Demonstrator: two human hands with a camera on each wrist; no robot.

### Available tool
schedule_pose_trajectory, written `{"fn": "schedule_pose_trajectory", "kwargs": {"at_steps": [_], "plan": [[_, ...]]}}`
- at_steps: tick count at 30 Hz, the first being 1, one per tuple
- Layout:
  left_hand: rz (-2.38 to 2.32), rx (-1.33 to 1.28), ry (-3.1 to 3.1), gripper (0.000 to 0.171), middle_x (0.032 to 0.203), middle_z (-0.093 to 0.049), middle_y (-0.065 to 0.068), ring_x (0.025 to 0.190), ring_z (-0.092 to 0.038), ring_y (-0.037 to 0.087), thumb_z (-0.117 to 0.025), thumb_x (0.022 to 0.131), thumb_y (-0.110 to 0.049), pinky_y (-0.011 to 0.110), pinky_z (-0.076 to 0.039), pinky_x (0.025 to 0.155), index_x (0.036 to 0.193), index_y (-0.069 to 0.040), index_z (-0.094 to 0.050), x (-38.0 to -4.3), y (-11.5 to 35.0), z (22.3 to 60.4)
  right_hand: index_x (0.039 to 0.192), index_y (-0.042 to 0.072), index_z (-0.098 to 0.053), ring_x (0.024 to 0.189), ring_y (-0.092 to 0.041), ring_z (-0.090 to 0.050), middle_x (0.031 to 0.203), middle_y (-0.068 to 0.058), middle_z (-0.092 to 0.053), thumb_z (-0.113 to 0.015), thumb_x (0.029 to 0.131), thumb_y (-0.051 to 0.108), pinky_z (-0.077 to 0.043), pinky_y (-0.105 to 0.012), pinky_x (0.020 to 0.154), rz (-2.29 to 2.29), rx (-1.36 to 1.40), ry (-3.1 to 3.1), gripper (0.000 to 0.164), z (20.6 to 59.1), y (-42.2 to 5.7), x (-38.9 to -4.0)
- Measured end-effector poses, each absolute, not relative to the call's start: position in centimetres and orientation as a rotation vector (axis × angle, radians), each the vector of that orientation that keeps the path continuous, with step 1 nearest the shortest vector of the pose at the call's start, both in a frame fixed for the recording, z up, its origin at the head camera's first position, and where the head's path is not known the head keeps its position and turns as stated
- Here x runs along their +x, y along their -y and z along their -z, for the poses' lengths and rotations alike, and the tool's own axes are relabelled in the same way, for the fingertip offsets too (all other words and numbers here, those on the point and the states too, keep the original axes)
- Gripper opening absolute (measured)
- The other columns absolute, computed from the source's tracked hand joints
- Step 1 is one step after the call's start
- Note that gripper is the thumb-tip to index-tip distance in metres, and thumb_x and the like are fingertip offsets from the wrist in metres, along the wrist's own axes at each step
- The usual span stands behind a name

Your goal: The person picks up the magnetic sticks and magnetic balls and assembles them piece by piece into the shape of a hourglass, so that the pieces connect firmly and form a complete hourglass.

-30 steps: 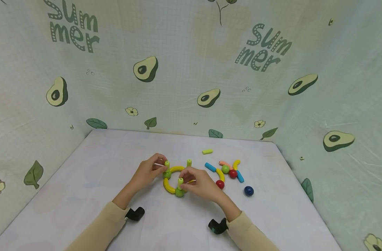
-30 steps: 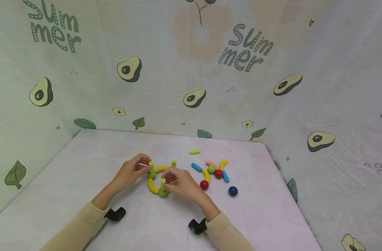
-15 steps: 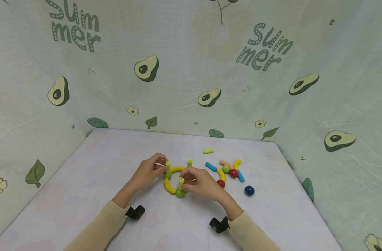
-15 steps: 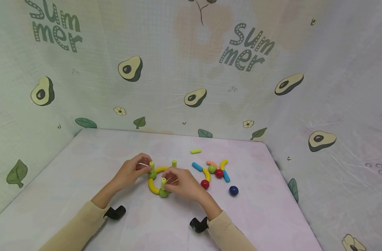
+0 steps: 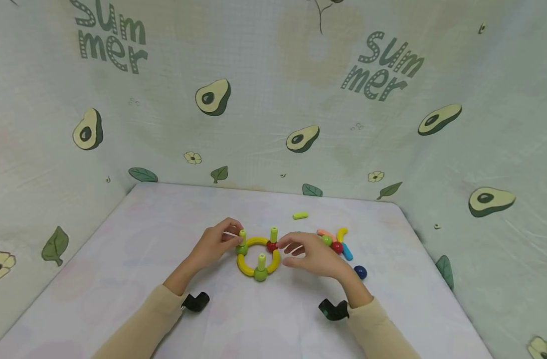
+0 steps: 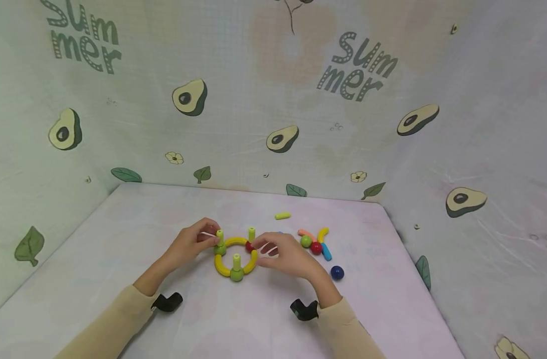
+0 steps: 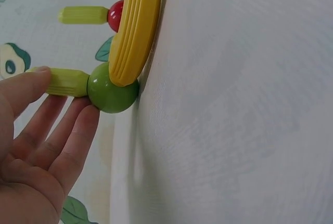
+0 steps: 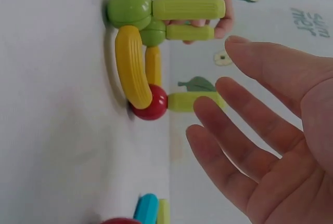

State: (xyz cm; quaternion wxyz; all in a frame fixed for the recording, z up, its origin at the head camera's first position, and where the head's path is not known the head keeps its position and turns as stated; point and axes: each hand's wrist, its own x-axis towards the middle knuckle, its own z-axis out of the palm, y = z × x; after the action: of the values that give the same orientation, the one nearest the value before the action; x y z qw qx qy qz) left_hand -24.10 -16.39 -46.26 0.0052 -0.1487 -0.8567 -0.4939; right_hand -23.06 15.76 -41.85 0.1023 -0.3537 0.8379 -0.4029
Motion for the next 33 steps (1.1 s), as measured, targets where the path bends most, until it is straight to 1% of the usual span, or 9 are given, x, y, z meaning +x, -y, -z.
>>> {"fn": "schedule_pose_trajectory", "kwargs": {"at_steps": [6, 10, 13, 17, 20, 24, 28, 31, 33], "plan": [[1.538, -0.445, 2.685, 0.024, 0.124, -0.073, 0.006, 0.108, -0.075, 0.021, -0.075, 0.102, -0.017, 0.038, -0.063, 0.091, 0.122, -0.023, -0.063, -24.1, 16.2, 46.3, 0.127, 0.018, -0.071, 0.116, -0.033, -0.069, 0.126, -0.002, -0.071, -0.082, 0.095, 0.016, -0.06, -0.046, 0.098, 1.089, -1.027, -2.589, 0.034, 41.4, -18.5, -23.1], [1.539, -0.442, 2.682, 0.024, 0.125, -0.072, 0.007, 0.108, -0.075, 0.022, -0.075, 0.102, -0.018, 0.039, -0.063, 0.091, 0.122, -0.022, -0.063, -24.0, 16.3, 46.3, 0.129, 0.019, -0.071, 0.115, -0.035, -0.065, 0.121, -0.003, -0.068, -0.084, 0.093, 0.014, -0.061, -0.046, 0.095, 1.028, -0.963, -2.642, 0.038, 41.5, -20.4, -23.1], [1.54, -0.445, 2.682, 0.024, 0.125, -0.072, 0.007, 0.109, -0.075, 0.022, -0.075, 0.102, -0.018, 0.039, -0.063, 0.091, 0.123, -0.022, -0.063, -23.9, 16.3, 46.3, 0.13, 0.018, -0.07, 0.132, -0.041, -0.057, 0.126, -0.01, -0.067, -0.084, 0.092, 0.012, -0.06, -0.049, 0.097, 0.979, -0.919, -2.672, 0.041, 41.7, -21.8, -23.1], [1.541, -0.439, 2.684, 0.024, 0.125, -0.072, 0.007, 0.109, -0.075, 0.022, -0.075, 0.101, -0.018, 0.039, -0.063, 0.091, 0.122, -0.022, -0.063, -23.9, 16.3, 46.2, 0.129, 0.014, -0.071, 0.154, -0.045, -0.036, 0.145, -0.015, -0.062, -0.085, 0.092, 0.01, -0.06, -0.047, 0.097, 0.903, -0.932, -2.692, 0.04, 42.1, -22.9, -23.3], [1.548, -0.433, 2.685, 0.024, 0.125, -0.072, 0.007, 0.108, -0.075, 0.022, -0.075, 0.101, -0.018, 0.039, -0.063, 0.091, 0.122, -0.022, -0.063, -23.9, 16.3, 46.2, 0.127, 0.009, -0.072, 0.155, -0.047, -0.032, 0.139, -0.014, -0.066, -0.085, 0.09, 0.006, -0.061, -0.045, 0.093, 0.854, -0.998, -2.68, 0.039, 42.4, -23.1, -23.5], [1.551, -0.436, 2.681, 0.024, 0.125, -0.072, 0.007, 0.107, -0.074, 0.021, -0.075, 0.101, -0.018, 0.039, -0.063, 0.091, 0.122, -0.023, -0.063, -24.0, 16.4, 46.3, 0.123, 0.007, -0.073, 0.149, -0.047, -0.04, 0.116, -0.005, -0.072, -0.085, 0.088, 0.002, -0.06, -0.041, 0.089, 0.771, -1.106, -2.689, 0.037, 42.9, -22.9, -23.6], [1.552, -0.446, 2.677, 0.024, 0.124, -0.072, 0.006, 0.107, -0.074, 0.02, -0.075, 0.101, -0.019, 0.038, -0.062, 0.091, 0.122, -0.023, -0.063, -24.1, 16.4, 46.6, 0.119, 0.009, -0.075, 0.12, -0.031, -0.06, 0.112, -0.002, -0.068, -0.086, 0.087, 0.0, -0.06, -0.038, 0.088, 0.716, -1.143, -2.714, 0.035, 43.7, -22.7, -23.8], [1.554, -0.453, 2.676, 0.024, 0.124, -0.072, 0.006, 0.107, -0.074, 0.02, -0.075, 0.101, -0.019, 0.038, -0.062, 0.091, 0.122, -0.024, -0.063, -24.2, 16.4, 46.7, 0.116, 0.01, -0.076, 0.099, -0.021, -0.061, 0.108, -0.001, -0.066, -0.087, 0.085, -0.001, -0.061, -0.035, 0.085, 0.702, -1.131, -2.731, 0.034, 44.1, -22.6, -23.8], [1.558, -0.46, 2.674, 0.025, 0.124, -0.072, 0.005, 0.107, -0.074, 0.02, -0.075, 0.101, -0.018, 0.037, -0.062, 0.091, 0.122, -0.024, -0.063, -24.2, 16.4, 46.6, 0.114, 0.01, -0.077, 0.096, -0.017, -0.06, 0.105, 0.0, -0.066, -0.087, 0.085, -0.001, -0.061, -0.033, 0.084, 0.685, -1.117, -2.744, 0.033, 44.2, -22.6, -23.9]]}}
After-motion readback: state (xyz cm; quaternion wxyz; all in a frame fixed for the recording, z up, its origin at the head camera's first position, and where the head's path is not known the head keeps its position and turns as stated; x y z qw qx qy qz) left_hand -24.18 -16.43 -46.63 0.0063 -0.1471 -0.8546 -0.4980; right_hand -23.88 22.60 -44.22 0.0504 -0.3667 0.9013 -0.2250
